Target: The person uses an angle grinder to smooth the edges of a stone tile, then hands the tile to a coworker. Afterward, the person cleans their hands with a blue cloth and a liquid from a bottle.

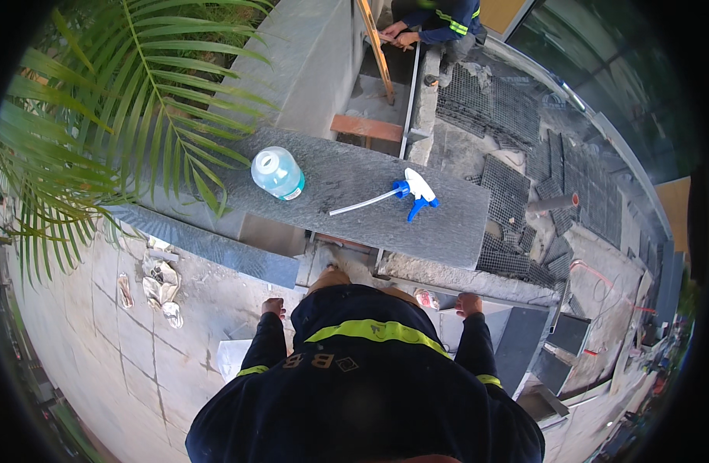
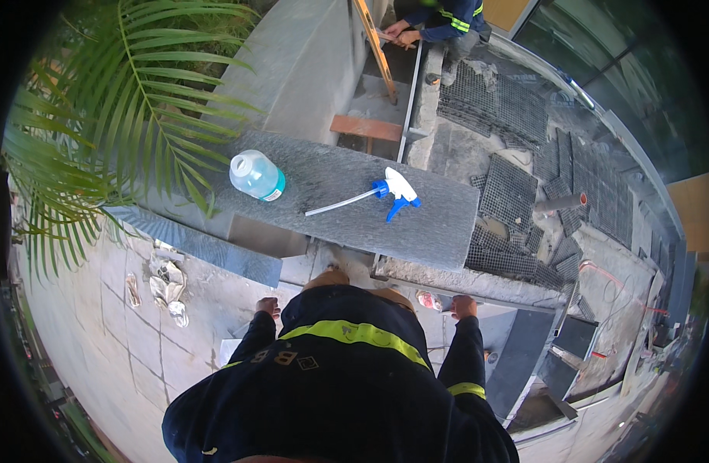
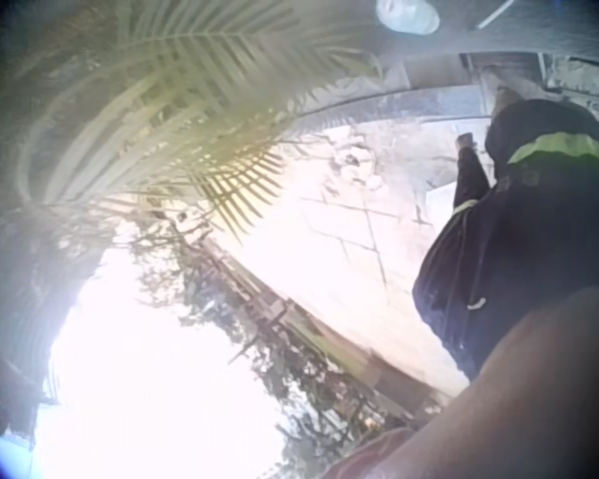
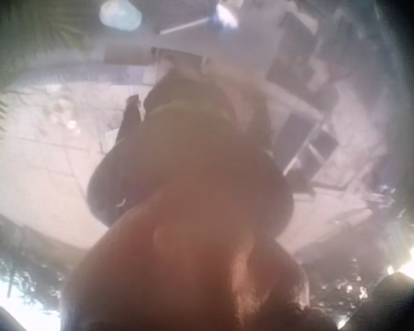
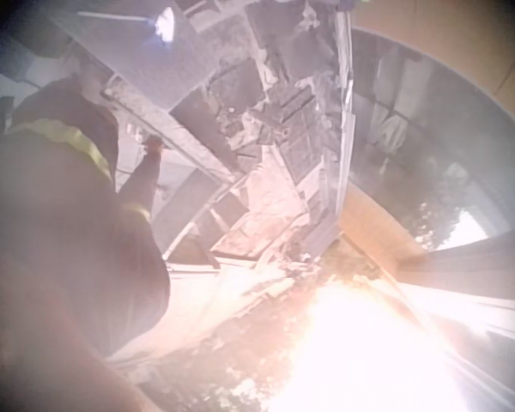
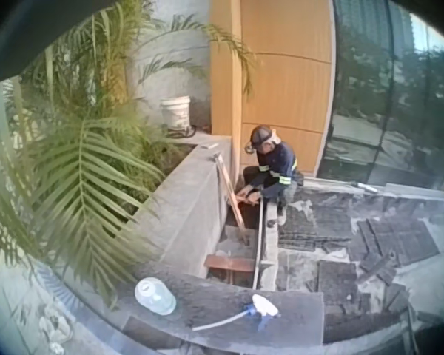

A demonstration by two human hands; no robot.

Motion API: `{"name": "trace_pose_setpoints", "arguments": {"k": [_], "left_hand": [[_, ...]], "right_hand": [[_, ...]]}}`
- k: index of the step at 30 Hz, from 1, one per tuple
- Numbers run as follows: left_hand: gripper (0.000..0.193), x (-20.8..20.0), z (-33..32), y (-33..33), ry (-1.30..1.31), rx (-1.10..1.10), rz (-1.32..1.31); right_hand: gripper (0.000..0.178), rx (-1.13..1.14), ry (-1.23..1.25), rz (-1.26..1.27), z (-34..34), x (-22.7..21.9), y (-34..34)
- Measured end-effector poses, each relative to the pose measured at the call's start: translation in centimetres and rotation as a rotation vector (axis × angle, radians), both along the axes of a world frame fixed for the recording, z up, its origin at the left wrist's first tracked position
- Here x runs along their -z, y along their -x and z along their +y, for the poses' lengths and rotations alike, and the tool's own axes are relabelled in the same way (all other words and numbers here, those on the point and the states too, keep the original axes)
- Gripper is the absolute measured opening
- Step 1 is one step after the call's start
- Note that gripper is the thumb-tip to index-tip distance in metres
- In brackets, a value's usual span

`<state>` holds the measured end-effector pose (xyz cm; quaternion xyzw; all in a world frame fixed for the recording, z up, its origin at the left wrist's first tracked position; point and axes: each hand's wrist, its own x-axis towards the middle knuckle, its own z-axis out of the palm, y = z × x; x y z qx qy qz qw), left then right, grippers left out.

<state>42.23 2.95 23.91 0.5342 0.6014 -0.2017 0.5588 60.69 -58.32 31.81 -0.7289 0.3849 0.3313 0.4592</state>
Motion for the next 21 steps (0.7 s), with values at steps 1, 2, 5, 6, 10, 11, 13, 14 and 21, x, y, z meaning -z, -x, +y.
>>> {"name": "trace_pose_setpoints", "arguments": {"k": [1,2,5,6,10,11,13,14,21], "left_hand": [[0.022,0.6,-0.1,0.2,0.022,0.006,0.001],[0.022,0.3,-0.4,-0.1,0.044,0.017,-0.021],[0.022,-0.9,-1.7,-1.6,-0.020,-0.032,-0.039],[0.022,-1.3,-1.3,-1.7,-0.019,-0.045,-0.084],[0.022,-2.3,-1.6,-2.7,-0.018,-0.061,-0.110],[0.022,-2.4,-1.6,-2.8,-0.031,-0.070,-0.103],[0.023,-3.1,-1.4,-2.7,-0.011,-0.033,-0.077],[0.024,-3.1,-1.2,-2.3,-0.014,-0.030,-0.065],[0.023,-4.2,2.3,-1.7,-0.037,0.091,0.022]], "right_hand": [[0.013,-0.014,0.014,-0.013,-1.1,0.6,-0.3],[0.014,-0.052,-0.007,-0.034,-1.7,1.1,-1.1],[0.018,-0.313,-0.028,-0.122,-2.0,1.1,-2.8],[0.021,-0.131,0.002,-0.102,-0.2,-0.2,-3.3],[0.020,-0.233,0.005,-0.146,0.5,-1.8,-3.0],[0.021,-0.226,0.031,-0.137,0.9,-1.8,-3.0],[0.021,-0.193,0.060,-0.133,1.0,-1.4,-2.3],[0.022,-0.170,0.063,-0.138,1.0,-0.9,-1.8],[0.020,0.003,-0.016,-0.031,1.6,0.6,3.2]]}}
